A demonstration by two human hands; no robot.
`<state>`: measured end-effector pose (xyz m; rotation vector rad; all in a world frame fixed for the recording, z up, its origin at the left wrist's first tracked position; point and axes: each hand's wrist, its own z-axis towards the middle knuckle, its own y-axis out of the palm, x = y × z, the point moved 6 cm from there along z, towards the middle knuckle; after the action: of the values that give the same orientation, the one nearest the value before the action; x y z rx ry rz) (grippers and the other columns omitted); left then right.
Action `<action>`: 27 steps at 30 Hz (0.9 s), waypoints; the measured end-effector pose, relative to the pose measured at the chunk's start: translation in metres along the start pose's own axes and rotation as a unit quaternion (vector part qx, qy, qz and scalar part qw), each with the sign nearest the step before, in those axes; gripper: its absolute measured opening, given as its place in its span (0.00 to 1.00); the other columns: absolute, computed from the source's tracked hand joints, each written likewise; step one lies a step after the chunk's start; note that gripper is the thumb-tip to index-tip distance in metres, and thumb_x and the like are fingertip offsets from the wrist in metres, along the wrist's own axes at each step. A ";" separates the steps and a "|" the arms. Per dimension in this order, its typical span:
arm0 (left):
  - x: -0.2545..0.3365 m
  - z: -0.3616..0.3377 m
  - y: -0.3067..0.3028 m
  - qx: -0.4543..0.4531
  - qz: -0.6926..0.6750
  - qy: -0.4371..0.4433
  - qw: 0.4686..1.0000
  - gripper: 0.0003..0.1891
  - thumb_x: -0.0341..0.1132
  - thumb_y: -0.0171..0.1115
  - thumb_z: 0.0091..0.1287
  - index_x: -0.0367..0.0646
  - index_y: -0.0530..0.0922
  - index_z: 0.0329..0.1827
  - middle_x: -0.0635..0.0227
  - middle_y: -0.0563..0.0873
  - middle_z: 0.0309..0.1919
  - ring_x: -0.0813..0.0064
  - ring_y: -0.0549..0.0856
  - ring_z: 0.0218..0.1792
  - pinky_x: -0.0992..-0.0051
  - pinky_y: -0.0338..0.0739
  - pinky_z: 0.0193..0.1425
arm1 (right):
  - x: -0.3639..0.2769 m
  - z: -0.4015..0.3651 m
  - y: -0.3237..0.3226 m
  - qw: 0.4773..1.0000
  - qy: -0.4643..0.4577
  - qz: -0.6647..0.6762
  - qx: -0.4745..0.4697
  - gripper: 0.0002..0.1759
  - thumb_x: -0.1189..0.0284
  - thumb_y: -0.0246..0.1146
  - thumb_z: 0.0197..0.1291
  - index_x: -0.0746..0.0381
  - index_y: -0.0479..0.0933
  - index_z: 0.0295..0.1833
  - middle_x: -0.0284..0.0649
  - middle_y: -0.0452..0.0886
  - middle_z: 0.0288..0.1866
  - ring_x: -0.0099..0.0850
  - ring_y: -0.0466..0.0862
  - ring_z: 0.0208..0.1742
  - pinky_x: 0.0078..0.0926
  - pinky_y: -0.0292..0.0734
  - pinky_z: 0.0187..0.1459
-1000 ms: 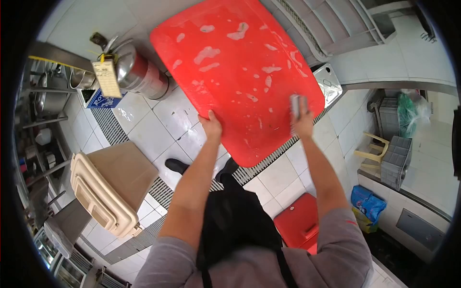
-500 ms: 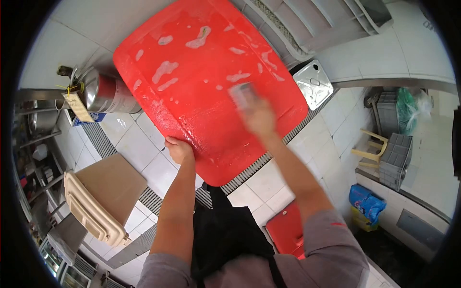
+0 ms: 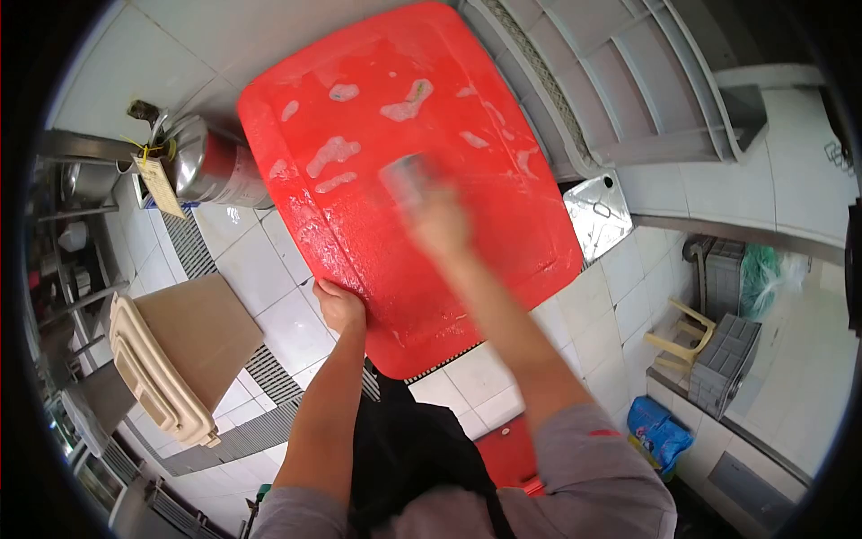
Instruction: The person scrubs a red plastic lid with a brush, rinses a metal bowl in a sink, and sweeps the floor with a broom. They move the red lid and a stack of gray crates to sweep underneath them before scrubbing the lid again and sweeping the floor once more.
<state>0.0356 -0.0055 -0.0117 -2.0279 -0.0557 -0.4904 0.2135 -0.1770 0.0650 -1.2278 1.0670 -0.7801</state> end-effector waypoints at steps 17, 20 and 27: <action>0.000 0.005 -0.002 0.015 -0.049 0.031 0.998 0.24 0.50 0.30 0.66 0.43 0.65 0.55 0.51 0.77 0.45 0.47 0.76 0.44 0.56 0.69 0.47 | -0.006 0.115 -0.006 0.996 0.041 0.077 0.033 0.34 0.62 0.58 0.49 0.49 0.58 0.64 0.45 0.69 0.56 0.43 0.75 0.37 0.41 0.73 0.34; 0.007 0.003 -0.009 -0.034 -0.039 0.001 0.999 0.24 0.49 0.30 0.66 0.44 0.63 0.57 0.52 0.75 0.48 0.47 0.75 0.45 0.57 0.69 0.48 | 0.110 0.154 0.008 0.974 0.225 -0.023 0.018 0.38 0.56 0.58 0.50 0.49 0.52 0.67 0.54 0.67 0.56 0.45 0.76 0.35 0.42 0.74 0.33; -0.001 0.008 0.002 -0.027 -0.072 0.027 0.997 0.24 0.49 0.30 0.67 0.43 0.63 0.57 0.52 0.71 0.53 0.48 0.74 0.48 0.58 0.68 0.51 | -0.170 0.151 0.057 0.994 -0.013 0.085 -0.070 0.31 0.64 0.54 0.52 0.40 0.56 0.64 0.53 0.68 0.46 0.47 0.74 0.44 0.46 0.73 0.39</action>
<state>0.0374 0.0005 -0.0173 -2.0709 -0.1586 -0.6444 0.2934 0.0423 0.0452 -1.2422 1.2037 -0.5661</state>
